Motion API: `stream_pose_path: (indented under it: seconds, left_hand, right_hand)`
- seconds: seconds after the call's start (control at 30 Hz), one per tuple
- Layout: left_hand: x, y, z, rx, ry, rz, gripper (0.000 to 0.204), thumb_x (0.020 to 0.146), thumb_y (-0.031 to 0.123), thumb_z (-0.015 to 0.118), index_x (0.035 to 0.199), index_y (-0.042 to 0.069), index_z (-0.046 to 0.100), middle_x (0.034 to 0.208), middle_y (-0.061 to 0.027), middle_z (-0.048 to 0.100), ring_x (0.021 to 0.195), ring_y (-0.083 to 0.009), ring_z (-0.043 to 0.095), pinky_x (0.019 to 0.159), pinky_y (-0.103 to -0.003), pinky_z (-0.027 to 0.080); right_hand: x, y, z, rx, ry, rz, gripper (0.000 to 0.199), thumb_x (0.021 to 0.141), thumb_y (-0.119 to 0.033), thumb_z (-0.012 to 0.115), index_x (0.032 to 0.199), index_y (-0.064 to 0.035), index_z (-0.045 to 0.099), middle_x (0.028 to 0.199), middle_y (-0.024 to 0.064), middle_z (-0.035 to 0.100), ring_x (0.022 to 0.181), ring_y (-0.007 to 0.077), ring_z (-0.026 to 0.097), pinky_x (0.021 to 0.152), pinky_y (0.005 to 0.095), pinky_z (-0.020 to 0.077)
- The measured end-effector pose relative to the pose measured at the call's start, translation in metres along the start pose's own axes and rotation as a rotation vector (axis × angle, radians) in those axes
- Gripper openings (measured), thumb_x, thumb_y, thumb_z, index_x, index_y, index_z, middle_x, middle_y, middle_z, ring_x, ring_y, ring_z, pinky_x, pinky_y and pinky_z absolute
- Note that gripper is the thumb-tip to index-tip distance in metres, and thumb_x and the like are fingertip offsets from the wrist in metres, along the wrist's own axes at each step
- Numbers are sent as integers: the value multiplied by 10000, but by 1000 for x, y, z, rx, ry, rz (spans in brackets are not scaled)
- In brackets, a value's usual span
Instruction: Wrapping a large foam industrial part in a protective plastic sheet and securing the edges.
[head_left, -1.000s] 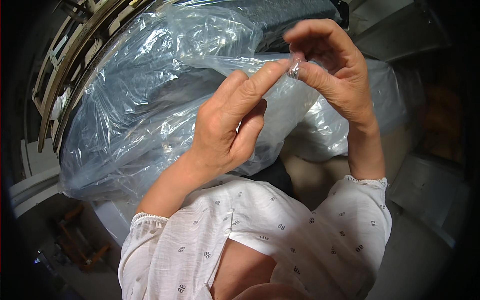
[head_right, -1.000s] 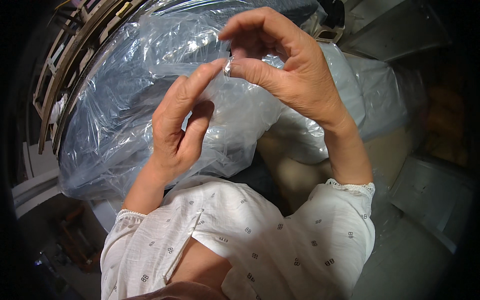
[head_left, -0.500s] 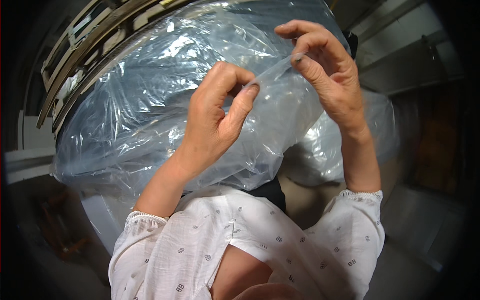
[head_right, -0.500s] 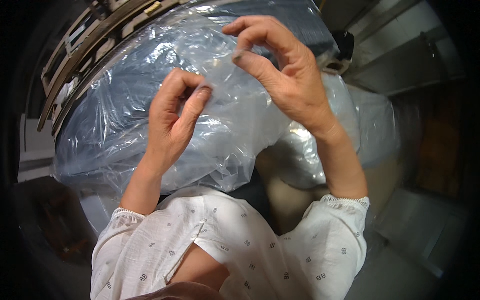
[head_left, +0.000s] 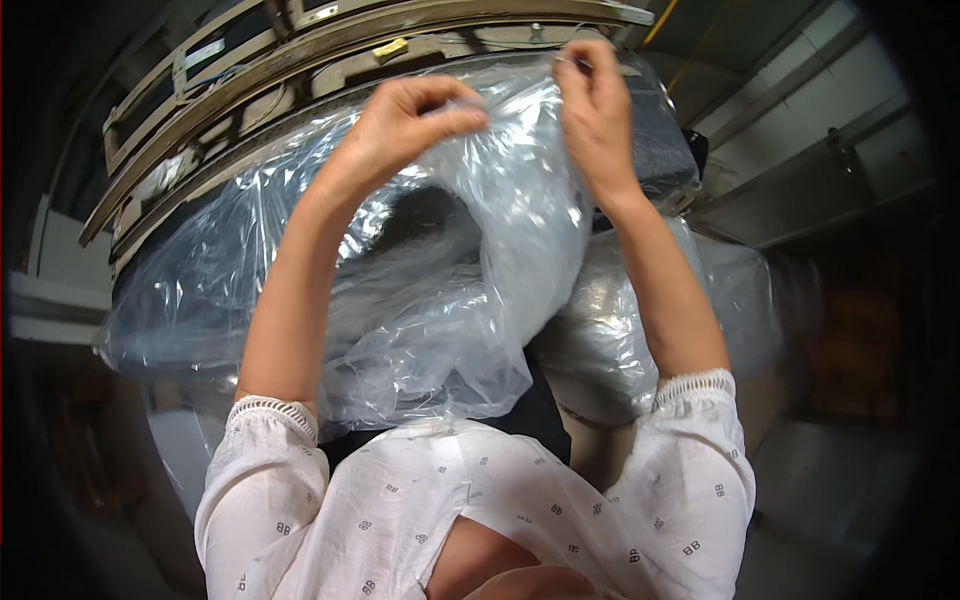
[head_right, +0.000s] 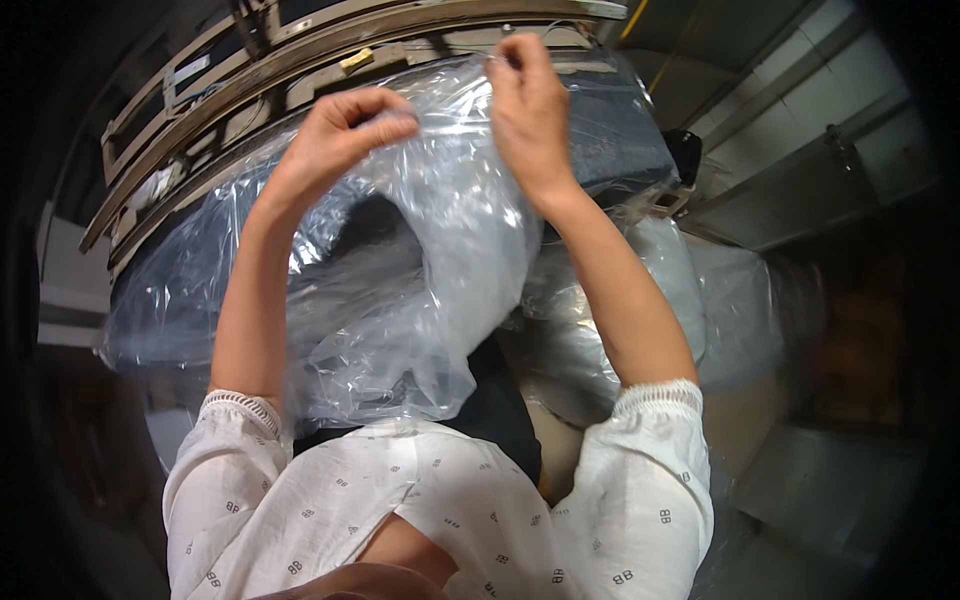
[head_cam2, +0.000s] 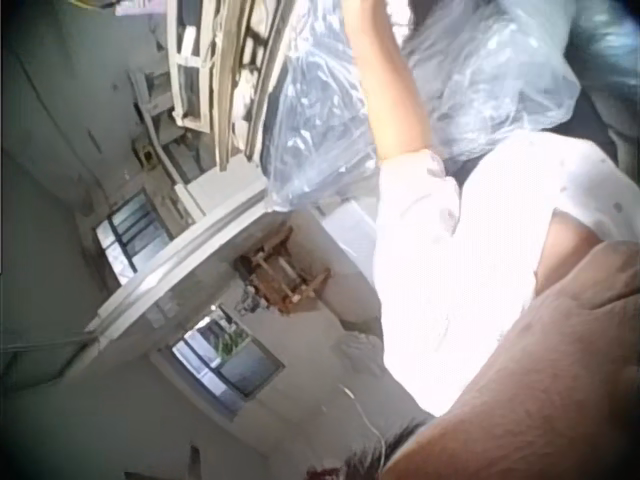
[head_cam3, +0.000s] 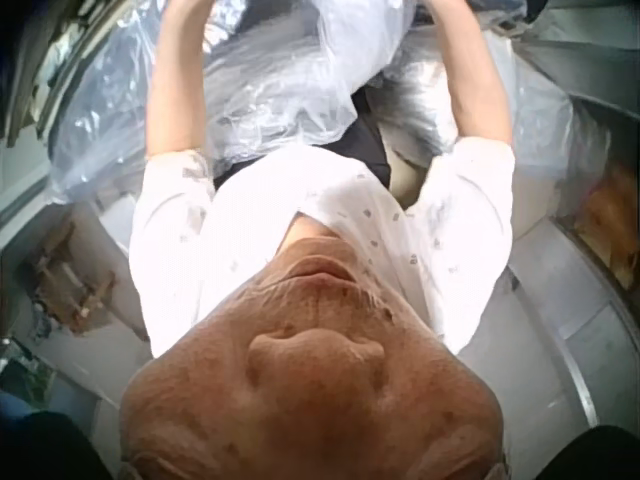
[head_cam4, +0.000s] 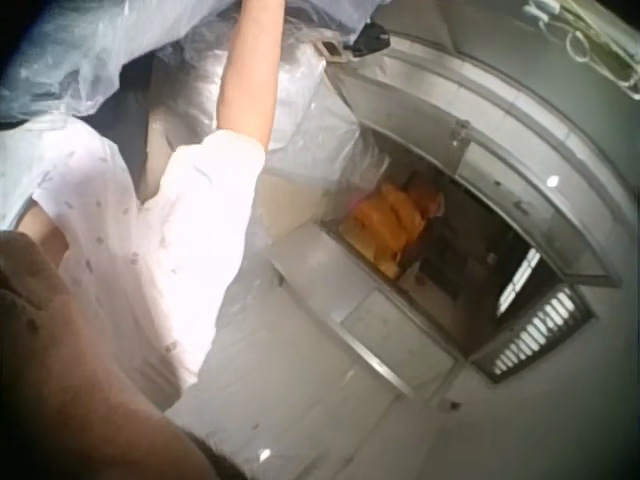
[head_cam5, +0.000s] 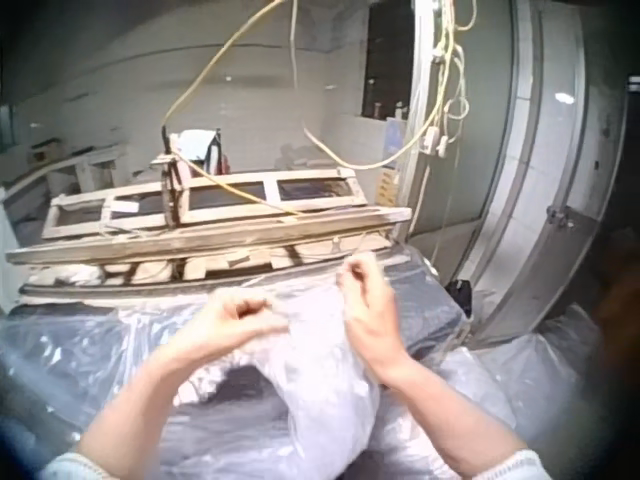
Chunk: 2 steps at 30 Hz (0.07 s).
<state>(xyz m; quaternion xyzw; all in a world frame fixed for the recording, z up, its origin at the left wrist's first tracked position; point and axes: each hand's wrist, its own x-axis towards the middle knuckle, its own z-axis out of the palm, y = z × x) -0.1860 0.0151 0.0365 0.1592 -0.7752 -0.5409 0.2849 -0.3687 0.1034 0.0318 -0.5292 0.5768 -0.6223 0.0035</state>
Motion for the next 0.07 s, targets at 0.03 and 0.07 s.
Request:
stream_pose_path:
  seconds: [0.03, 0.07]
  left_hand:
    - [12, -14, -12, 179, 100, 68, 174, 790, 205, 701, 883, 60, 679, 819, 0, 615, 755, -62, 527, 674, -194, 411]
    - [26, -34, -25, 352, 201, 136, 160, 791, 208, 700, 890, 83, 686, 866, -31, 628, 809, -82, 548, 716, -193, 416]
  right_hand:
    - [7, 7, 7, -100, -25, -7, 93, 896, -139, 544, 916, -55, 508, 773, 53, 574, 721, 149, 549, 632, 259, 425]
    - [11, 13, 15, -203, -49, -9, 118, 897, -159, 548, 948, -57, 518, 826, 90, 636, 774, 211, 627, 653, 286, 448]
